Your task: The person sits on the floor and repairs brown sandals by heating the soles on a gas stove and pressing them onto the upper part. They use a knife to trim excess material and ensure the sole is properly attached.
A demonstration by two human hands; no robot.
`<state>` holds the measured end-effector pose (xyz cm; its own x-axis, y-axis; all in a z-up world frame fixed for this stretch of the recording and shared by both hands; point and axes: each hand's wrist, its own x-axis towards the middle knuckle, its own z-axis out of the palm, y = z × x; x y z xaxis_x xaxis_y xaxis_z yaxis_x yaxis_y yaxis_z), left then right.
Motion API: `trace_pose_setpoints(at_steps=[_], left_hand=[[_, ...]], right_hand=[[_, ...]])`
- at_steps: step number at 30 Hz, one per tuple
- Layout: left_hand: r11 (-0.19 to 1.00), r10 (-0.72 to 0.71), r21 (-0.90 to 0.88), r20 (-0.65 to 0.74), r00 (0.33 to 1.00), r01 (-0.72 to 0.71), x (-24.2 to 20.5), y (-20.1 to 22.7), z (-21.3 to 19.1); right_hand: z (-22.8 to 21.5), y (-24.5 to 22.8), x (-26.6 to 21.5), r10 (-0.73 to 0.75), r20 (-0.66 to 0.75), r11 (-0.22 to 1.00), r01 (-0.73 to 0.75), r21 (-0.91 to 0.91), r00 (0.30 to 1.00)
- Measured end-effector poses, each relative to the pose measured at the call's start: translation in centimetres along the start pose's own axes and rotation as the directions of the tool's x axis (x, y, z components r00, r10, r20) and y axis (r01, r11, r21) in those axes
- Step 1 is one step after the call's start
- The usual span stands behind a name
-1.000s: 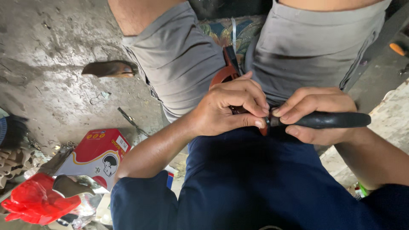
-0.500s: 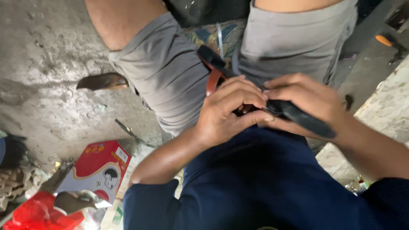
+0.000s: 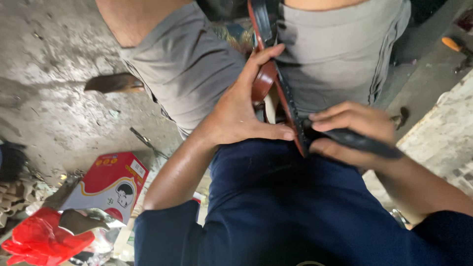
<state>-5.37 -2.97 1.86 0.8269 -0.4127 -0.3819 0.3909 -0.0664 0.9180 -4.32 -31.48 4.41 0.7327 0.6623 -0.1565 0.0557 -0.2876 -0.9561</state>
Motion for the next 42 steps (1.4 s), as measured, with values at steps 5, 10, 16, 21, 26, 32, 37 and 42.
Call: trace_pose_setpoints(at_steps=[5, 10, 16, 21, 26, 32, 37, 42], left_hand=[[0.994, 0.0, 0.113, 0.037, 0.999, -0.004, 0.0, -0.3, 0.6], [0.993, 0.028, 0.112, 0.029, 0.999, -0.032, 0.6, -0.8, 1.0], [0.983, 0.051, 0.181, -0.036, 0.998, -0.044, 1.1, -0.6, 2.2], [0.995, 0.037, 0.097, 0.021, 0.999, -0.039, 1.1, -0.2, 0.4], [0.991, 0.079, 0.108, -0.006, 0.997, -0.078, 0.7, 0.2, 0.4], [0.972, 0.127, 0.202, -0.011, 0.992, -0.122, 1.0, 2.0, 0.9], [0.953, 0.174, 0.256, -0.02, 0.985, -0.163, 0.9, 2.2, 1.8], [0.958, 0.132, 0.264, -0.065, 0.989, -0.111, 1.3, 2.4, 2.9]], right_hand=[[-0.6, 1.7, -1.0, 0.01, 0.041, 0.959, -0.021, 0.281, 0.999], [-0.2, 1.9, -0.4, 0.03, 0.037, 0.952, -0.04, 0.304, 0.999], [-0.7, 1.9, 0.1, -0.035, 0.054, 0.966, 0.019, 0.258, 0.998], [-2.0, 1.9, 0.8, -0.018, 0.064, 0.909, -0.01, 0.418, 0.998], [-2.3, 2.1, 0.5, 0.015, 0.086, 0.914, -0.048, 0.403, 0.996], [-2.4, 2.4, -0.2, -0.002, 0.101, 0.916, -0.039, 0.4, 0.995], [-2.1, 2.4, -0.2, 0.004, 0.089, 0.909, -0.04, 0.415, 0.996], [-2.3, 0.8, 0.0, -0.022, 0.059, 0.967, 0.006, 0.254, 0.998]])
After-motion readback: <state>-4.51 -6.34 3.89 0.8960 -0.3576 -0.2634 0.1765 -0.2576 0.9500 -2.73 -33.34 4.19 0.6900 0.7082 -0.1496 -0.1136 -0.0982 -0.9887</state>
